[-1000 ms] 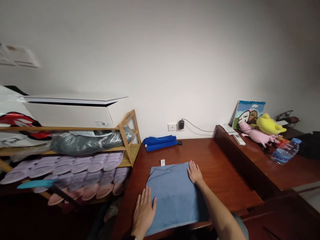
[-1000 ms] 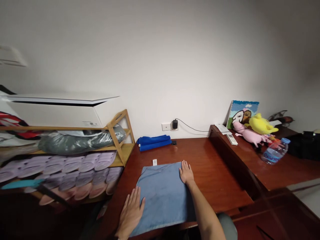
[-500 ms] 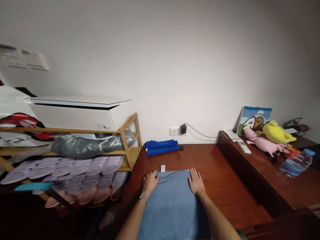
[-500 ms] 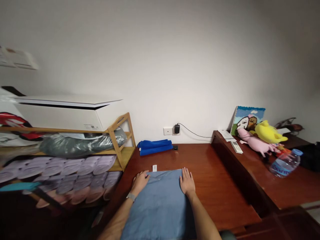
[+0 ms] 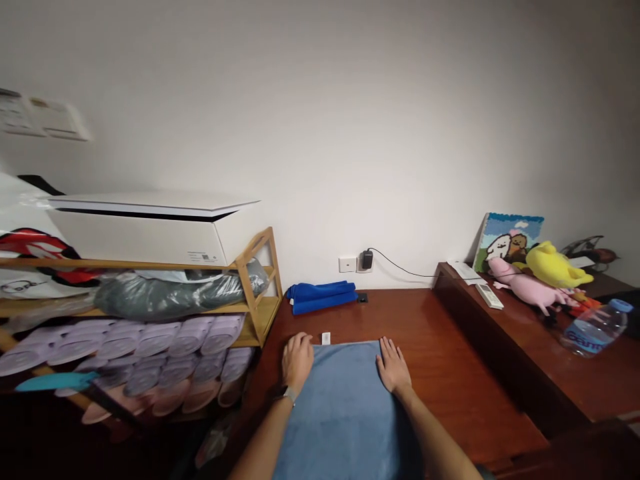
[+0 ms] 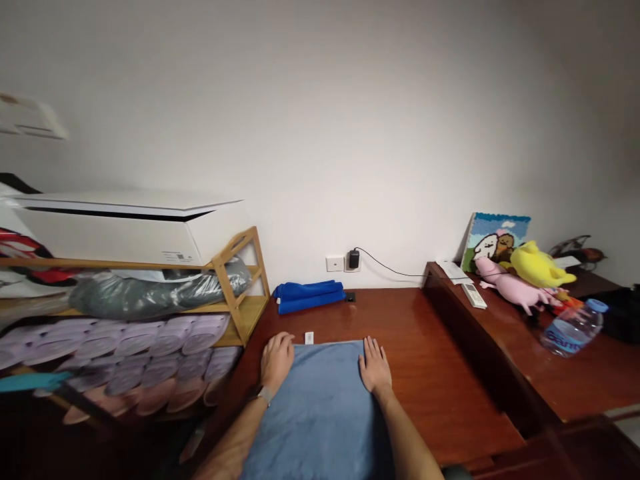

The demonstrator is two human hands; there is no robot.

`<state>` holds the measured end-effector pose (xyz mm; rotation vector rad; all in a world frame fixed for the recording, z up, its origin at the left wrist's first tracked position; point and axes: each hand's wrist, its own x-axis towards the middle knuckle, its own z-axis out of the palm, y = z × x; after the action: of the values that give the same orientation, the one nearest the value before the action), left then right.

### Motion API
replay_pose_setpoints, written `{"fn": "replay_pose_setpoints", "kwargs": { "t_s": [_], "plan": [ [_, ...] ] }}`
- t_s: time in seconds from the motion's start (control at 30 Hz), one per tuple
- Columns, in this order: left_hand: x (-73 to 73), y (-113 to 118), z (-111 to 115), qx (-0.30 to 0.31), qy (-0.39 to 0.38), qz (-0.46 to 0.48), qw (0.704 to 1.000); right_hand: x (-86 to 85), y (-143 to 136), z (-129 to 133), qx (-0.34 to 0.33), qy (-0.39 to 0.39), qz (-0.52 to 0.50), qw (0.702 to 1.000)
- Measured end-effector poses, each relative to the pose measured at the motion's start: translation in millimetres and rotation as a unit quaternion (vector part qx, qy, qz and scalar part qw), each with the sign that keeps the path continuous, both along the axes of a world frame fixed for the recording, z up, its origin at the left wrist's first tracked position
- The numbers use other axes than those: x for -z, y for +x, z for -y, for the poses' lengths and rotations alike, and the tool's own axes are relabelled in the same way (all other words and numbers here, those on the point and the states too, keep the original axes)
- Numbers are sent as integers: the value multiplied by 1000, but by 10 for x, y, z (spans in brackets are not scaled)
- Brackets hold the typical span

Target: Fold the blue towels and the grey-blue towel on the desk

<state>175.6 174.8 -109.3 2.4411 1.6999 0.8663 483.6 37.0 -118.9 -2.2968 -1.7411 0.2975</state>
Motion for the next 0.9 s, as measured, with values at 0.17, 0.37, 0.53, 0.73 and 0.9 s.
{"fn": "replay_pose_setpoints", "kwargs": {
  "t_s": [0.17,0.37,0.53,0.73,0.9],
  "plan": [
    [257,88,185,70,-17,-43,996,-34,-4,31,-1,10,6,1000],
    [451,-18,3,37,-61,-72,995,-50,-14,33,-3,13,4,1000],
    [391,13,-33,17,-45,-76,996,-50,-27,29,-1,22,18,1000],
    [351,112,122,88,23,-67,994,-80,-24,22,0,11,-5,1000],
    [499,98,117,93,-20,-98,991,-62,-28,9,-2,12,-5,1000]
  ]
}}
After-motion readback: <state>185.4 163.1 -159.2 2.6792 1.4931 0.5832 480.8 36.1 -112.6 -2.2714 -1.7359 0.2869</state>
